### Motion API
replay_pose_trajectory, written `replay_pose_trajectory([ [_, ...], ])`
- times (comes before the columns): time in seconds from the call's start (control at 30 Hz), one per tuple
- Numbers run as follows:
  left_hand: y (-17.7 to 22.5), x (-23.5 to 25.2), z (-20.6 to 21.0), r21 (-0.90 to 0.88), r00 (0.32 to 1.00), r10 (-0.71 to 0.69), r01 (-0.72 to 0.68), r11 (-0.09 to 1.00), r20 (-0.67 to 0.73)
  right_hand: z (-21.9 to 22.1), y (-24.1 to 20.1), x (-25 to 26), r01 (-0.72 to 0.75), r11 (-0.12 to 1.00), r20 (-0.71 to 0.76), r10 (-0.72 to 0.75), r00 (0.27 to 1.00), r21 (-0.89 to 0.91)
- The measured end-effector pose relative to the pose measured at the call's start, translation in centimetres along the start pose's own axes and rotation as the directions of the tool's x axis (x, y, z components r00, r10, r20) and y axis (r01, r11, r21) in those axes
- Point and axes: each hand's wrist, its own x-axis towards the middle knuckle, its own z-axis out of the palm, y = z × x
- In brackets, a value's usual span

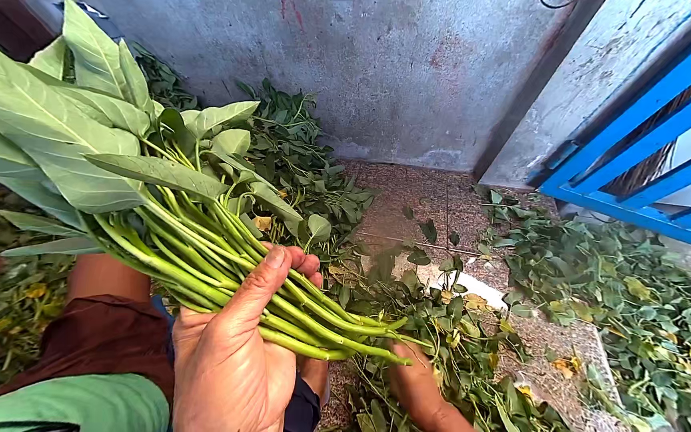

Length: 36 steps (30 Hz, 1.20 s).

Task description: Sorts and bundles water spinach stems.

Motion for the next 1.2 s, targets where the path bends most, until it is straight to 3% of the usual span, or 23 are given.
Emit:
replay_pose_trajectory([
  [0.03,-0.1,-0.1,0.1,-0.001,1.0,0.001,-0.001,1.0,0.005,1.3,-0.8,-0.8,-0.058,0.998,0.247,0.056,0.967,0.001],
  [0.07,-0.2,-0.1,0.1,-0.008,1.0,0.001,-0.001,1.0,0.013,2.6,-1.1,-1.1,-0.139,0.989,0.501,0.148,0.853,-0.056],
  [0.1,-0.2,-0.1,0.1,-0.014,1.0,-0.001,0.001,1.0,0.014,3.8,-1.0,-1.2,-0.189,0.97,0.684,0.243,0.688,-0.155],
  [0.13,-0.3,-0.2,0.1,-0.017,1.0,-0.007,0.007,1.0,0.015,5.0,-0.6,-1.6,-0.18,0.949,0.777,0.315,0.544,-0.258],
  [0.17,-0.3,-0.3,0.0,-0.014,1.0,-0.01,0.01,1.0,0.012,5.9,0.0,-2.1,-0.145,0.933,0.815,0.358,0.456,-0.329],
  [0.2,-0.4,-0.3,0.0,-0.007,1.0,-0.005,0.005,1.0,0.005,6.2,0.5,-2.5,-0.121,0.926,0.825,0.375,0.424,-0.359],
  [0.27,-0.5,-0.2,0.0,0.015,1.0,0.011,-0.011,1.0,0.0,5.1,0.8,-2.5,-0.204,0.925,0.797,0.379,0.469,-0.319],
  [0.33,-0.6,-0.1,-0.1,0.034,0.999,0.03,-0.03,0.999,-0.011,2.6,1.3,-2.3,-0.39,0.914,0.709,0.346,0.614,-0.108],
  [0.4,-0.6,-0.2,-0.1,0.053,0.999,0.048,-0.047,0.997,-0.011,0.4,2.2,-1.9,-0.549,0.819,0.563,0.377,0.735,0.168],
  [0.47,-0.6,-0.4,0.1,0.067,0.998,0.059,-0.059,0.996,-0.001,-2.1,2.6,-1.1,-0.646,0.66,0.478,0.456,0.751,0.385],
  [0.57,-1.1,-0.6,0.3,0.085,0.999,0.047,-0.046,0.995,0.0,-6.1,1.5,0.2,-0.605,0.47,0.383,0.487,0.785,0.642],
  [0.63,-1.4,-0.8,0.5,0.098,1.0,0.008,-0.007,0.995,-0.008,-8.1,0.4,0.8,-0.518,0.411,0.292,0.498,0.817,0.75],
  [0.73,-2.0,-0.8,0.8,0.09,0.999,-0.048,0.048,0.995,-0.002,-10.5,-1.4,1.6,-0.413,0.433,0.174,0.492,0.853,0.801],
  [0.93,-1.9,-1.1,1.0,0.087,0.996,-0.087,0.087,0.992,0.0,-10.6,-2.4,0.6,-0.206,0.693,-0.089,0.365,0.927,0.691],
  [1.2,-1.9,-1.1,0.4,0.142,0.992,-0.112,0.102,0.985,0.066,-12.0,-4.4,0.9,-0.064,0.806,-0.241,0.25,0.938,0.589],
])
